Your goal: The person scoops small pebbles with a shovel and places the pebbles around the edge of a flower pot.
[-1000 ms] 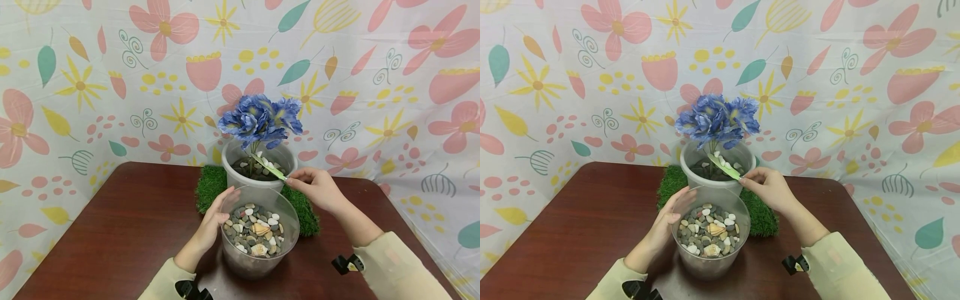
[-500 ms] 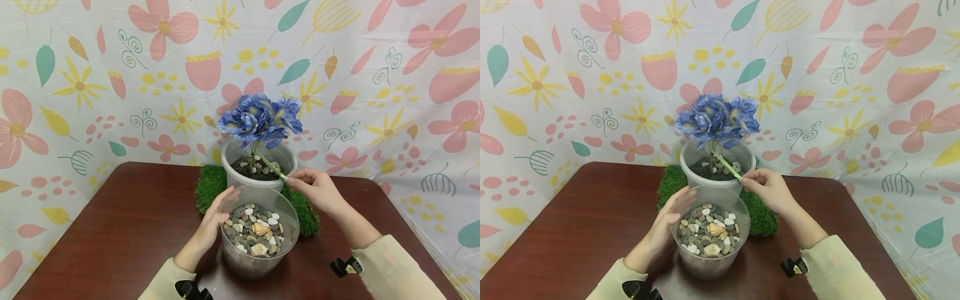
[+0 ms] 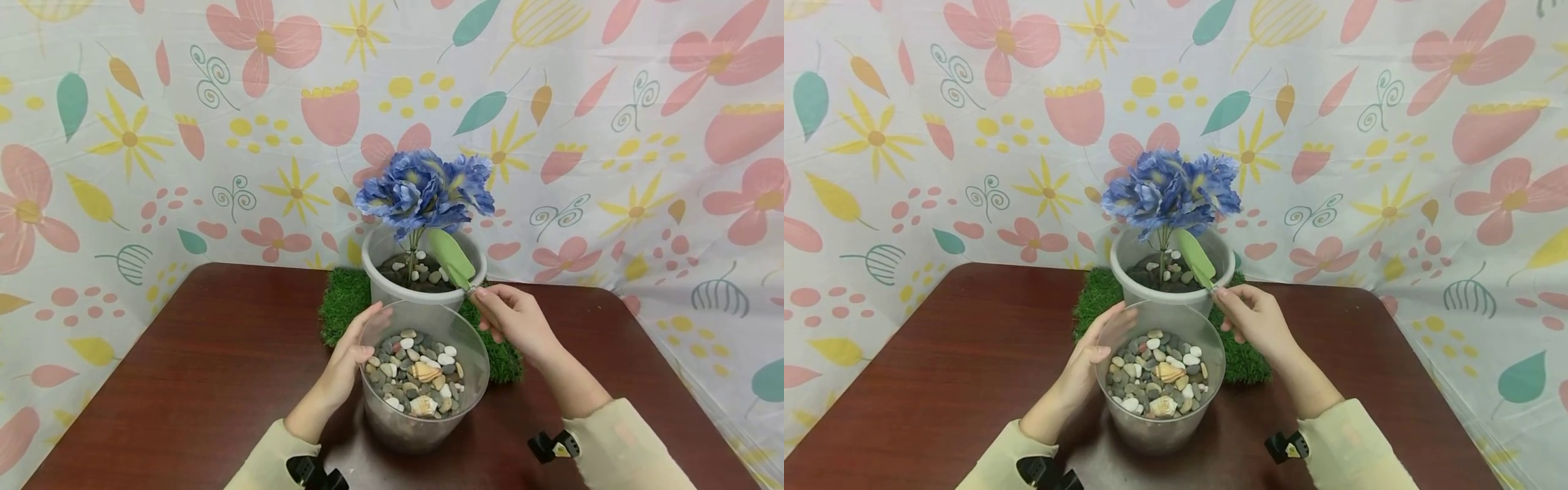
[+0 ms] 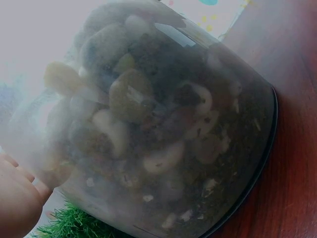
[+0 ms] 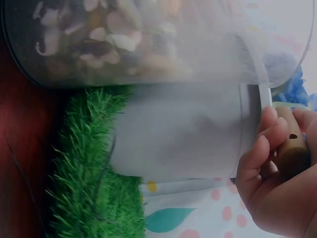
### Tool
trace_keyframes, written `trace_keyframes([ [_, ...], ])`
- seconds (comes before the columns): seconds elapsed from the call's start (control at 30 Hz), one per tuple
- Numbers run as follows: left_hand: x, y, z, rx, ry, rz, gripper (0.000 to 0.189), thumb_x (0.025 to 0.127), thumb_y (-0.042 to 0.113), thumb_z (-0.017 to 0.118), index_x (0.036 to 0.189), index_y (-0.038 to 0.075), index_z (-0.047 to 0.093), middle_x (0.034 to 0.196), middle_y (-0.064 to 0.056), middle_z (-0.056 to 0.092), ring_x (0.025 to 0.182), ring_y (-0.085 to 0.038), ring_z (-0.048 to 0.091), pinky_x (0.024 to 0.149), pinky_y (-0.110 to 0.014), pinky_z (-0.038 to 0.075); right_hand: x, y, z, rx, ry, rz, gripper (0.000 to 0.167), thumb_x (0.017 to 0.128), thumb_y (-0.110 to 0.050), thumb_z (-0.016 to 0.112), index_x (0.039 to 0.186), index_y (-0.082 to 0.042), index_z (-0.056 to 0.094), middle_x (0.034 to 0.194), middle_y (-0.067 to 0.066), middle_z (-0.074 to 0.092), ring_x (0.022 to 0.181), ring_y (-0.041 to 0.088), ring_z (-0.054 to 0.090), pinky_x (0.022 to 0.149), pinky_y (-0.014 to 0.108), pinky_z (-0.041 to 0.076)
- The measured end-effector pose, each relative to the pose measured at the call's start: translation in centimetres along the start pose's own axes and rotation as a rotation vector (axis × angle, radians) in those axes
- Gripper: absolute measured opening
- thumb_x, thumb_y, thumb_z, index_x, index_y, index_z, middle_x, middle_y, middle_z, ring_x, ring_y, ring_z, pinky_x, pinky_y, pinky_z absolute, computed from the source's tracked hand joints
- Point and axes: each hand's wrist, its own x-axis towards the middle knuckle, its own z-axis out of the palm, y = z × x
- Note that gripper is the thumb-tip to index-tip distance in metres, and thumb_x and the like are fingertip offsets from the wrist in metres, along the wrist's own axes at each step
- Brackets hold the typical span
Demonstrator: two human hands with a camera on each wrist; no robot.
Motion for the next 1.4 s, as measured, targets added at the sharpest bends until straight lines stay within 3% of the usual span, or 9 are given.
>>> trace_keyframes([
  [0.17,0.1,0.0,0.0,-0.004,-0.002,0.007,0.066,0.085,0.013,0.037,0.147,-0.004,0.021,0.144,-0.035,0.030,0.135,-0.027,0.037,0.109,-0.024,0.029,-0.1,0.9,0.6,0.048,0.047,-0.024,0.037,0.096,-0.042,0.047,0.095,-0.008,0.062,0.061,-0.002,0.054,0.051,0.013,0.048,0.052,0.030,0.046],
  [0.43,0.1,-0.1,0.0,0.011,-0.009,0.004,0.066,0.085,0.013,0.036,0.147,-0.003,0.020,0.145,-0.032,0.032,0.136,-0.028,0.037,0.109,-0.025,0.028,-1.0,2.2,1.5,0.194,0.074,-0.141,0.034,0.098,-0.025,0.048,0.112,0.004,0.060,0.066,-0.002,0.051,0.055,0.015,0.045,0.053,0.030,0.044],
  [0.63,0.0,-0.2,0.0,0.012,-0.010,-0.004,0.066,0.085,0.013,0.037,0.147,-0.003,0.020,0.145,-0.031,0.033,0.136,-0.027,0.037,0.109,-0.026,0.028,-1.7,3.0,2.0,0.259,0.130,-0.179,0.028,0.097,-0.020,0.051,0.112,0.000,0.063,0.070,0.000,0.057,0.054,0.014,0.046,0.051,0.030,0.042],
  [0.83,0.0,-0.4,0.0,0.009,-0.017,0.006,0.066,0.086,0.013,0.036,0.147,-0.004,0.020,0.143,-0.035,0.031,0.136,-0.028,0.036,0.110,-0.025,0.028,-2.3,3.2,2.0,0.294,0.130,-0.306,0.025,0.095,-0.007,0.051,0.112,0.008,0.061,0.070,0.006,0.058,0.052,0.016,0.045,0.049,0.032,0.038],
  [1.13,-0.1,-0.3,-0.2,0.000,-0.021,0.024,0.065,0.086,0.013,0.035,0.147,-0.005,0.019,0.143,-0.037,0.029,0.136,-0.030,0.036,0.110,-0.024,0.029,-2.8,2.7,1.6,0.200,0.079,-0.349,0.028,0.093,-0.003,0.052,0.118,0.006,0.060,0.088,-0.003,0.069,0.061,0.014,0.057,0.054,0.029,0.049],
  [1.4,0.0,-0.4,-0.1,-0.001,-0.018,0.008,0.066,0.086,0.013,0.036,0.147,-0.004,0.019,0.145,-0.029,0.033,0.135,-0.023,0.038,0.110,-0.025,0.029,-3.9,1.7,0.9,0.126,0.120,-0.396,0.029,0.087,0.003,0.059,0.116,0.008,0.062,0.085,-0.004,0.071,0.065,0.010,0.066,0.055,0.025,0.053],
])
